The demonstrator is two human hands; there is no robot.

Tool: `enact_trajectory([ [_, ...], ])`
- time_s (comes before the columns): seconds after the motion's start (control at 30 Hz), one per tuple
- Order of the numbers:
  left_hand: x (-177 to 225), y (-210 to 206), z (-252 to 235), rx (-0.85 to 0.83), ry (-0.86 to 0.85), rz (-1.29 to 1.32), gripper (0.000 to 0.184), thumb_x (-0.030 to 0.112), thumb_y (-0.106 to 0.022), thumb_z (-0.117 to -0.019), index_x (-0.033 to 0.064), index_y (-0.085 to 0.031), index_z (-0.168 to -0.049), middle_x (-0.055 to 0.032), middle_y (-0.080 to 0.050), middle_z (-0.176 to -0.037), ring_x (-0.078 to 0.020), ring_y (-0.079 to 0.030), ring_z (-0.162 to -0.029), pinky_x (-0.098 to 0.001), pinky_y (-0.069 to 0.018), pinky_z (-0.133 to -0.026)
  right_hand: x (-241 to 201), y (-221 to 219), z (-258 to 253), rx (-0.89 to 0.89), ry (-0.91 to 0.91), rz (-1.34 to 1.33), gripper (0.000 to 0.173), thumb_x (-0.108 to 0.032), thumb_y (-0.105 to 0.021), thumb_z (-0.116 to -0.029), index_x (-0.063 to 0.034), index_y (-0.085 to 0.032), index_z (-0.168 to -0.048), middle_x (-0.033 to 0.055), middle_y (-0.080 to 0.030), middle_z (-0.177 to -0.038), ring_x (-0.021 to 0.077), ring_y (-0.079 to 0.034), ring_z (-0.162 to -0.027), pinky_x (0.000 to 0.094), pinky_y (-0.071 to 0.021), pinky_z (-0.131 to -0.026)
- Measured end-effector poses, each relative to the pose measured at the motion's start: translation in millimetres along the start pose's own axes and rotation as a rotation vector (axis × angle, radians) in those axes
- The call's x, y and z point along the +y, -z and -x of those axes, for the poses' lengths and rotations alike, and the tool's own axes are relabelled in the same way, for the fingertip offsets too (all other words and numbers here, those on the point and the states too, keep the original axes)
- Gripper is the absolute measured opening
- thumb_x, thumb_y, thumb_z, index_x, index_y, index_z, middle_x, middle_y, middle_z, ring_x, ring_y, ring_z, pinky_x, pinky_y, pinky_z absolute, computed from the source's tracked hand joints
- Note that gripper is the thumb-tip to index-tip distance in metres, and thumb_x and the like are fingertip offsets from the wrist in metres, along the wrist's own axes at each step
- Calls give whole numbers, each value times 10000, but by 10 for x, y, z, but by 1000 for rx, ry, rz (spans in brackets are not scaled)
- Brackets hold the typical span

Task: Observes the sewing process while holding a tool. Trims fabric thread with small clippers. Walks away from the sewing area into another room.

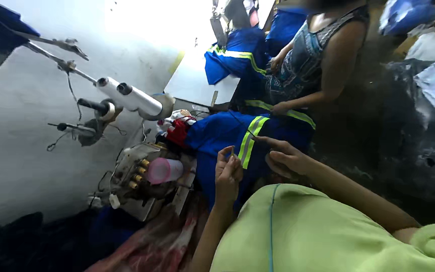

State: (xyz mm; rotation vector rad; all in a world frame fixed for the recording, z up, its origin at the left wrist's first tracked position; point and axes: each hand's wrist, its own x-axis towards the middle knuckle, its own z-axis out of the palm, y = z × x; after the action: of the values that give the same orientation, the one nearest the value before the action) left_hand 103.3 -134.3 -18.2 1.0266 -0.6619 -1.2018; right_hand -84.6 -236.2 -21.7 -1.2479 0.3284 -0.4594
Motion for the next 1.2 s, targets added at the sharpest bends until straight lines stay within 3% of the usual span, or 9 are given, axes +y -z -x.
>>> enact_trajectory([
  [0.17,82,40,86,24,67,118,288,43,-221,-1069,98,-466,-1209,74,-523,-718,31,-408,-502,-112,-346,-450,89,-159,-31,-79,-58,9,637,-392,-500,-1022,-111,-302,-1558,-121,-498,-651,-36,-453,-470,129,-402,-432],
  [0.27,135,-25,159,133,99,148,345,15,-201,-1048,121,-526,-998,85,-534,-625,27,-429,-471,-122,-361,-444,78,-238,-72,-109,-12,271,747,-316,-571,-993,13,-231,-1572,-67,-504,-669,-32,-467,-505,150,-432,-486],
  [0.3,133,-54,192,220,94,158,366,0,-239,-1025,126,-567,-923,81,-584,-617,24,-480,-476,-134,-400,-453,73,-260,-91,-124,30,394,785,-332,-609,-987,51,-240,-1565,-23,-530,-686,-13,-484,-534,164,-449,-520],
  [0.43,-140,257,292,72,-66,186,315,242,-745,-906,179,-662,-1203,50,-729,-1044,-37,-694,-848,-236,-592,-739,23,-378,-168,-168,76,693,900,-418,-681,-955,66,-236,-1570,110,-603,-760,152,-557,-668,320,-513,-682],
  [0.57,-58,194,313,103,-29,168,193,145,-614,-960,180,-678,-1138,63,-705,-836,20,-570,-575,-146,-476,-528,41,-390,-246,-196,58,660,901,-404,-682,-957,65,-223,-1574,112,-600,-791,123,-548,-673,275,-500,-669],
  [0.8,194,-80,447,330,53,-98,373,-149,-401,-935,125,-600,-1092,114,-700,-858,29,-667,-771,-173,-575,-713,33,-407,-288,-209,42,659,902,-373,-710,-943,61,-233,-1574,169,-636,-877,165,-585,-726,306,-516,-704],
  [1.0,219,-115,392,325,50,-113,435,-134,-301,-951,167,-609,-893,132,-661,-695,51,-607,-610,-136,-527,-604,29,-398,-313,-197,29,579,858,-323,-703,-958,20,-229,-1585,128,-610,-859,100,-551,-668,242,-488,-636],
  [1.1,167,-87,410,283,-16,-83,475,-147,-325,-879,191,-640,-768,139,-678,-683,63,-615,-627,-134,-525,-630,24,-393,-316,-195,59,518,824,-276,-709,-958,-11,-247,-1586,141,-633,-914,81,-564,-663,224,-490,-612],
  [1.2,57,82,438,80,-137,-87,322,-3,-518,-904,248,-719,-902,152,-746,-883,59,-677,-852,-172,-560,-817,7,-393,-321,-191,96,500,821,-246,-709,-956,2,-244,-1585,152,-639,-947,66,-549,-659,207,-475,-600],
])
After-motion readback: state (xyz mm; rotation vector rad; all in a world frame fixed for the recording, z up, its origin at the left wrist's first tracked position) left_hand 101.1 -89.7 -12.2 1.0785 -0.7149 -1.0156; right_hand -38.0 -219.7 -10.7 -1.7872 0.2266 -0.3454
